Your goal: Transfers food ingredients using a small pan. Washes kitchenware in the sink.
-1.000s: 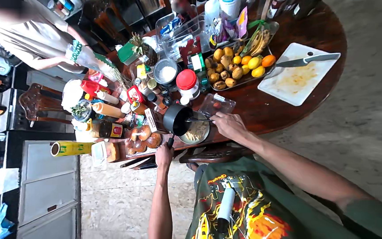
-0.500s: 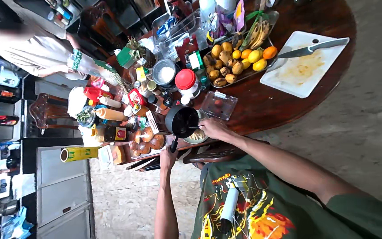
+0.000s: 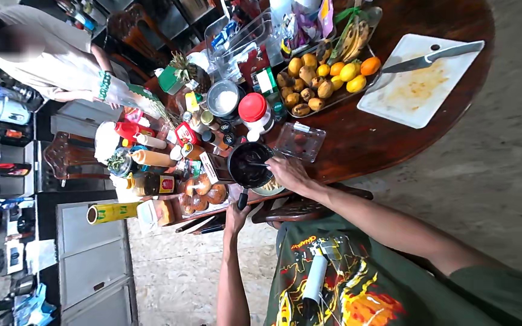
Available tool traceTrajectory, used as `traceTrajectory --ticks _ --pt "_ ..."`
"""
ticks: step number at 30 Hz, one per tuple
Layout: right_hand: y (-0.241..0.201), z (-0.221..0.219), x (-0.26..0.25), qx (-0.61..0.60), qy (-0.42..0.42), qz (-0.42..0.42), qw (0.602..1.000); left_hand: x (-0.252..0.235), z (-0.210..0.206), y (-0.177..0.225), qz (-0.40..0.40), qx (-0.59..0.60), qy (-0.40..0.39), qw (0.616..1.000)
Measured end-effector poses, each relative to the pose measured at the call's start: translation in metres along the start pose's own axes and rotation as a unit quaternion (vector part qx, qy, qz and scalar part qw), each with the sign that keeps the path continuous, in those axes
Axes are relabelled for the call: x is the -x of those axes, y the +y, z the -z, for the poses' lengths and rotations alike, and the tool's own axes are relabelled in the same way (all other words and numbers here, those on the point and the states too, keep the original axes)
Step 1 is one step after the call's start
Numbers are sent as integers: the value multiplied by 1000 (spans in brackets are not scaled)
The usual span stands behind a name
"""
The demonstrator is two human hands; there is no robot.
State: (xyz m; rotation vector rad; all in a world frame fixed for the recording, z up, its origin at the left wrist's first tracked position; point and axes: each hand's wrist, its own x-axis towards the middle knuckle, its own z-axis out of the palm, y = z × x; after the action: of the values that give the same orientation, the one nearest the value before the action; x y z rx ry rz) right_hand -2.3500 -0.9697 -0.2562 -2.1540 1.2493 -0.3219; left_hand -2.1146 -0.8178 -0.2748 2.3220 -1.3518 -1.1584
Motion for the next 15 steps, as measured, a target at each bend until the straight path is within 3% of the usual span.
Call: traceTrajectory --ticks 3,8,13,15 --pt "-3 14 6 28 -33 6 999 -2 2 -2 8 12 12 1000" --pt "7 13 2 75 78 -36 994 2 7 1 11 -1 10 1000" --pt "11 15 9 57 1 37 998 2 9 1 8 -17 11 1000" --pt "15 19 8 54 41 30 997 4 11 3 6 -29 6 1000"
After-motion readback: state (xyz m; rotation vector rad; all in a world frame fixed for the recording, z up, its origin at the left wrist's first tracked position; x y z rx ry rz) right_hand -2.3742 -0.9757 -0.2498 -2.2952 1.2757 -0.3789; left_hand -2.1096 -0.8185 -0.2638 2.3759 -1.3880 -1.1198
